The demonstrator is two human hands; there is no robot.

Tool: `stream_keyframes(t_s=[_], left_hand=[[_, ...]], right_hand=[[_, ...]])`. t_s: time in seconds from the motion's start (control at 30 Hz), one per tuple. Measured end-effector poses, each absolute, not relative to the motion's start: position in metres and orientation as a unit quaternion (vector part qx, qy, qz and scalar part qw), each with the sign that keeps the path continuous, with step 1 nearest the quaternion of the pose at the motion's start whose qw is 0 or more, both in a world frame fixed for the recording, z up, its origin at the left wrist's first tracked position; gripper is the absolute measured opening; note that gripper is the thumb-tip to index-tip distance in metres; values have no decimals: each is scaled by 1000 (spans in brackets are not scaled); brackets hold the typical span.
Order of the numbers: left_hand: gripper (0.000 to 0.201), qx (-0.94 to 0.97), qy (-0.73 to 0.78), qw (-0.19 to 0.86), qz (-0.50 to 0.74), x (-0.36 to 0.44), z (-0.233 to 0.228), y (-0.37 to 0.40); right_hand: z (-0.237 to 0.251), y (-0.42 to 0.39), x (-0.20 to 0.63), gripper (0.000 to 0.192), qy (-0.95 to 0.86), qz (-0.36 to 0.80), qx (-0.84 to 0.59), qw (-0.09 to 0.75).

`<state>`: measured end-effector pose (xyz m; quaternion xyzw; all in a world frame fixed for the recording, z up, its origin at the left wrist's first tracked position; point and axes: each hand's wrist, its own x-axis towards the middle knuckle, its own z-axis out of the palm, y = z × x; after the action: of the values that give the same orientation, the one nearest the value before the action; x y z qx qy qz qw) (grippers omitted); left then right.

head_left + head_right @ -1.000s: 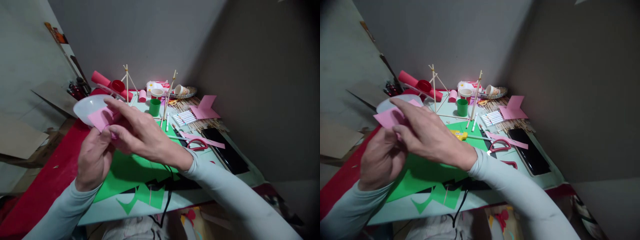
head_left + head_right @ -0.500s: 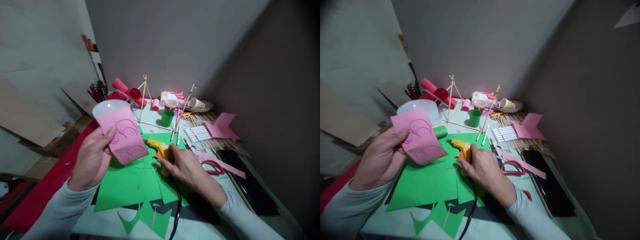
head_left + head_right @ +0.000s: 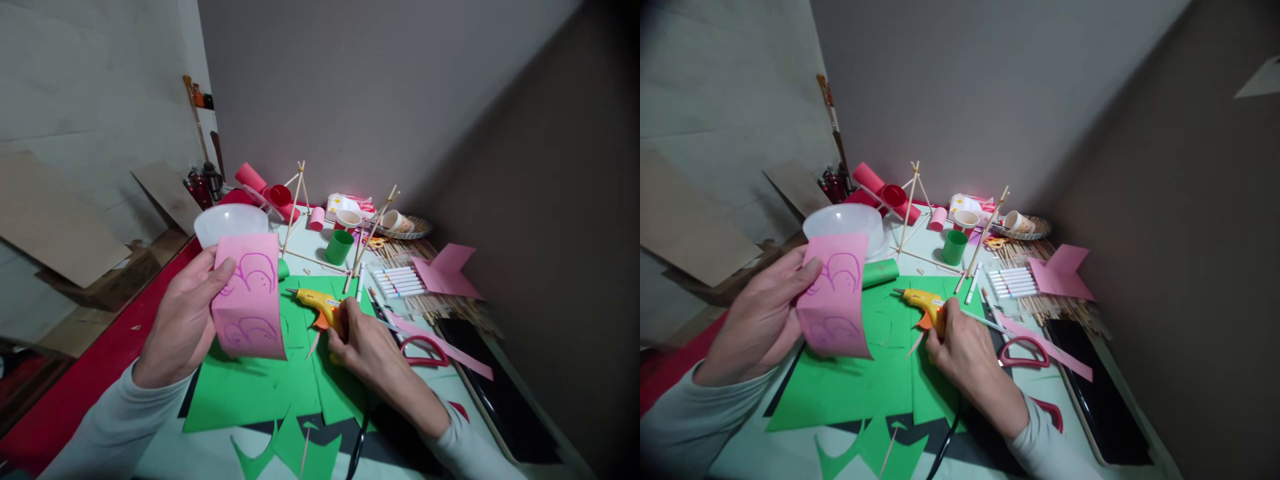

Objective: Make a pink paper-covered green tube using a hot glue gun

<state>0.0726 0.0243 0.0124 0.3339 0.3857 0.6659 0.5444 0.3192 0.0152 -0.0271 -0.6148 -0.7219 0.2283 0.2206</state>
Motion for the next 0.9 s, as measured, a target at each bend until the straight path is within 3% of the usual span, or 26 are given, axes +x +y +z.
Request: stream_keyframes(t_s=[0.13, 0.37, 0.47, 0.6, 0.8, 0.9], left_hand=[[53, 325, 401, 545, 661, 68, 14, 25], [41, 320, 401, 588, 625, 70, 11, 25], [31, 311, 402, 590, 628, 74, 9, 24], [32, 309, 408, 617, 597, 80, 7, 21], [27, 436, 433, 589, 524, 89, 1, 19], [21, 468, 448, 555, 522, 97, 2, 16]], right_hand=[[-26, 23, 330, 26, -654, 304, -616, 316], [-17, 23, 336, 56, -490, 460, -558, 488], [-11, 13, 331, 59, -437, 512, -533, 512], [-5, 5, 329, 50, -384, 593, -498, 503], [-4, 0, 321, 43, -357, 594, -482, 537], [-7, -9, 312, 33, -397, 617, -451, 508]])
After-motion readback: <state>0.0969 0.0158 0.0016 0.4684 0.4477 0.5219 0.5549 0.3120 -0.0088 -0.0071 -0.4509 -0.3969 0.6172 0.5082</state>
